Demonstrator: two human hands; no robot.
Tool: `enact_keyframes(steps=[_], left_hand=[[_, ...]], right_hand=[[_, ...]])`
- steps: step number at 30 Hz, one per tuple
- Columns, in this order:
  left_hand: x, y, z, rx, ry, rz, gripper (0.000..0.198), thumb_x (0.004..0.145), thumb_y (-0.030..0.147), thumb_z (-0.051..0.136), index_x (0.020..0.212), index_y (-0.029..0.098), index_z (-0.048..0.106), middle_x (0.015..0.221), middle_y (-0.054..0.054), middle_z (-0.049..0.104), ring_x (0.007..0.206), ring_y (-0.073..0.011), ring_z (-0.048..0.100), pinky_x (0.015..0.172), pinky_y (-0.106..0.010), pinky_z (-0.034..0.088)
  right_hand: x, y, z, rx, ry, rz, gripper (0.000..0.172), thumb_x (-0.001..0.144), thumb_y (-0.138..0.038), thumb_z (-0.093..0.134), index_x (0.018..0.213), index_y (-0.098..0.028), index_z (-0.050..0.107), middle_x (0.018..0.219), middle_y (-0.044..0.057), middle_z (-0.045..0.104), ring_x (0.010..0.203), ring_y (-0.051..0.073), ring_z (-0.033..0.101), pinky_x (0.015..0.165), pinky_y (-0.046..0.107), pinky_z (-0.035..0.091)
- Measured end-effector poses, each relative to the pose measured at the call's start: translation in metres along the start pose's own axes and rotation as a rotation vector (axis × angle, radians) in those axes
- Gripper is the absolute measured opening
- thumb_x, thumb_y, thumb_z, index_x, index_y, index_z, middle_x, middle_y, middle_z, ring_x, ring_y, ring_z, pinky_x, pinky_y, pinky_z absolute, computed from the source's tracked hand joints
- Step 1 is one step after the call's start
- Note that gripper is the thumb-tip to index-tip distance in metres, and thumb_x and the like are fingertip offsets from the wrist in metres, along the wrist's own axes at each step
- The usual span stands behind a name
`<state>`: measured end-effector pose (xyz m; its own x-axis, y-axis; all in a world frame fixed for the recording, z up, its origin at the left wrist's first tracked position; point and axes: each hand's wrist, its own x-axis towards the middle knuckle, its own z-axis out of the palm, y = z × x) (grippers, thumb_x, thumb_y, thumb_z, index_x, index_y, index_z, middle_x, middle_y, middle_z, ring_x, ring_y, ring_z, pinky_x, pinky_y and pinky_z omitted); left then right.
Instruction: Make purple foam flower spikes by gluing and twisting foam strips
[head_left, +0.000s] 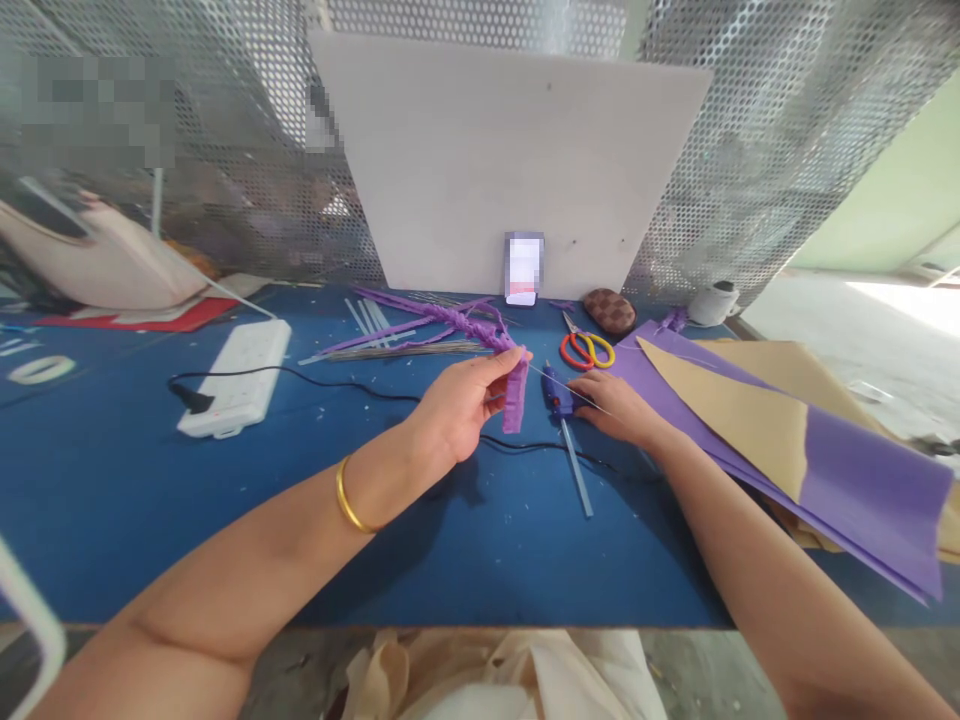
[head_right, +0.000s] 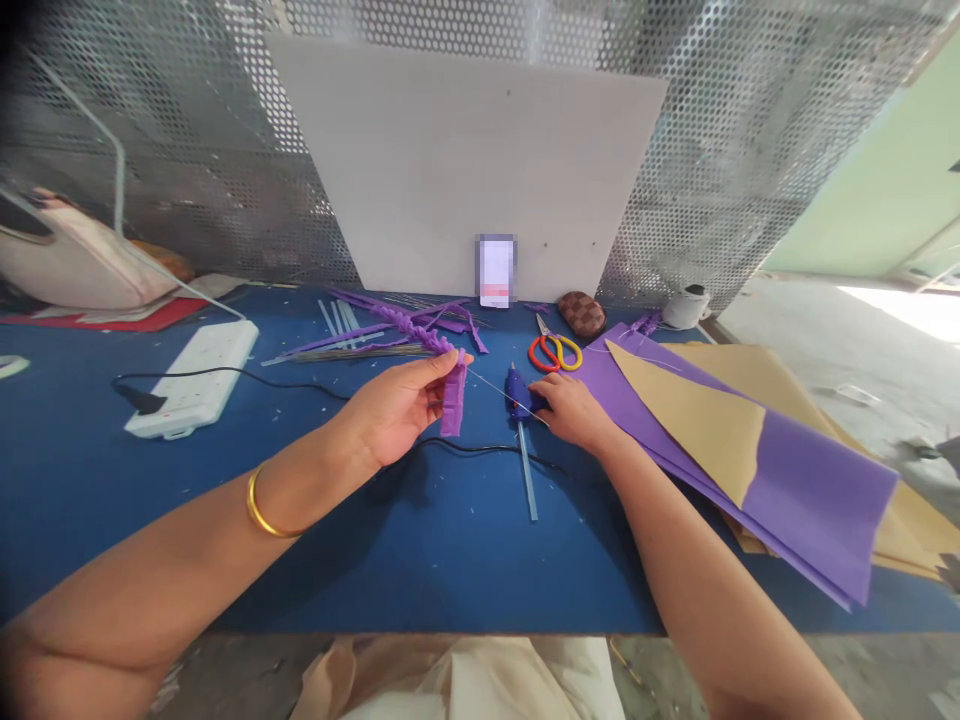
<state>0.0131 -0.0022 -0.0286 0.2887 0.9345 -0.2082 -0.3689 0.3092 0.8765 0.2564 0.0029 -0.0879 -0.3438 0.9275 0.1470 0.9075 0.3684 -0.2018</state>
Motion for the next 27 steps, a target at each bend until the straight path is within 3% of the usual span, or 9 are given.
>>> enact_keyframes(steps=[3, 6, 7, 10, 13, 16, 19, 27], left_hand=[[-0.004, -0.004, 0.002, 0.042, -0.058, -0.015, 0.026, 0.065, 0.038, 0.084, 0.084, 0.02, 0.079, 0.086, -0.004, 0.071, 0.075, -0.0113, 0.057, 0.069, -0.023, 0.044], [-0.01, -0.009, 0.006, 0.106, -0.154, -0.048, 0.023, 0.069, 0.037, 0.082, 0.086, 0.021, 0.079, 0.088, -0.003, 0.071, 0.077, -0.0113, 0.058, 0.073, -0.023, 0.044], [-0.012, -0.011, 0.007, 0.134, -0.192, -0.07, 0.023, 0.07, 0.036, 0.082, 0.086, 0.021, 0.079, 0.088, -0.003, 0.072, 0.077, -0.0114, 0.058, 0.074, -0.024, 0.044], [-0.016, -0.017, 0.01, 0.194, -0.285, -0.152, 0.021, 0.07, 0.036, 0.082, 0.084, 0.02, 0.079, 0.087, -0.004, 0.073, 0.081, -0.013, 0.059, 0.08, -0.026, 0.043], [-0.017, -0.022, 0.011, 0.207, -0.326, -0.213, 0.02, 0.067, 0.035, 0.084, 0.08, 0.02, 0.079, 0.087, -0.004, 0.074, 0.087, -0.0152, 0.061, 0.087, -0.028, 0.042], [-0.016, -0.025, 0.011, 0.25, -0.34, -0.26, 0.021, 0.066, 0.036, 0.085, 0.08, 0.021, 0.079, 0.088, -0.004, 0.074, 0.089, -0.0158, 0.061, 0.089, -0.029, 0.042], [-0.016, -0.025, 0.01, 0.277, -0.341, -0.274, 0.021, 0.066, 0.036, 0.085, 0.08, 0.022, 0.079, 0.089, -0.003, 0.074, 0.09, -0.0155, 0.061, 0.088, -0.029, 0.042], [-0.016, -0.018, 0.008, 0.348, -0.437, -0.273, 0.02, 0.07, 0.037, 0.08, 0.083, 0.022, 0.079, 0.087, -0.003, 0.074, 0.087, -0.0156, 0.06, 0.082, -0.028, 0.043]], right_hand=[[-0.002, -0.007, -0.009, 0.152, 0.108, 0.021, 0.034, 0.083, -0.016, 0.062, 0.117, -0.014, 0.067, 0.124, 0.016, 0.064, 0.117, 0.03, 0.057, 0.101, 0.046, 0.041], [-0.006, -0.025, -0.018, 0.67, 0.283, 0.103, 0.027, 0.09, -0.03, 0.058, 0.111, -0.019, 0.071, 0.113, 0.01, 0.07, 0.105, 0.023, 0.063, 0.094, 0.039, 0.046], [-0.008, -0.033, -0.02, 0.881, 0.285, 0.122, 0.028, 0.09, -0.036, 0.059, 0.109, -0.021, 0.073, 0.105, 0.008, 0.072, 0.098, 0.021, 0.065, 0.088, 0.036, 0.049], [-0.013, -0.055, -0.024, 1.347, 0.109, 0.131, 0.031, 0.084, -0.043, 0.068, 0.107, -0.023, 0.074, 0.087, 0.003, 0.07, 0.074, 0.013, 0.061, 0.069, 0.027, 0.048], [-0.017, -0.067, -0.024, 1.613, -0.071, 0.176, 0.027, 0.076, -0.039, 0.076, 0.095, -0.02, 0.075, 0.078, 0.001, 0.068, 0.066, 0.01, 0.057, 0.067, 0.025, 0.048], [-0.017, -0.069, -0.024, 1.746, -0.121, 0.212, 0.021, 0.068, -0.029, 0.082, 0.083, -0.018, 0.073, 0.078, 0.001, 0.069, 0.064, 0.009, 0.058, 0.062, 0.022, 0.048], [-0.016, -0.067, -0.025, 1.782, -0.093, 0.188, 0.021, 0.066, -0.021, 0.083, 0.082, -0.017, 0.07, 0.079, 0.0, 0.069, 0.064, 0.008, 0.06, 0.058, 0.019, 0.047], [-0.018, -0.066, -0.03, 1.781, -0.142, 0.115, 0.021, 0.068, -0.024, 0.083, 0.081, -0.014, 0.068, 0.07, -0.002, 0.064, 0.055, 0.006, 0.055, 0.052, 0.019, 0.044]])
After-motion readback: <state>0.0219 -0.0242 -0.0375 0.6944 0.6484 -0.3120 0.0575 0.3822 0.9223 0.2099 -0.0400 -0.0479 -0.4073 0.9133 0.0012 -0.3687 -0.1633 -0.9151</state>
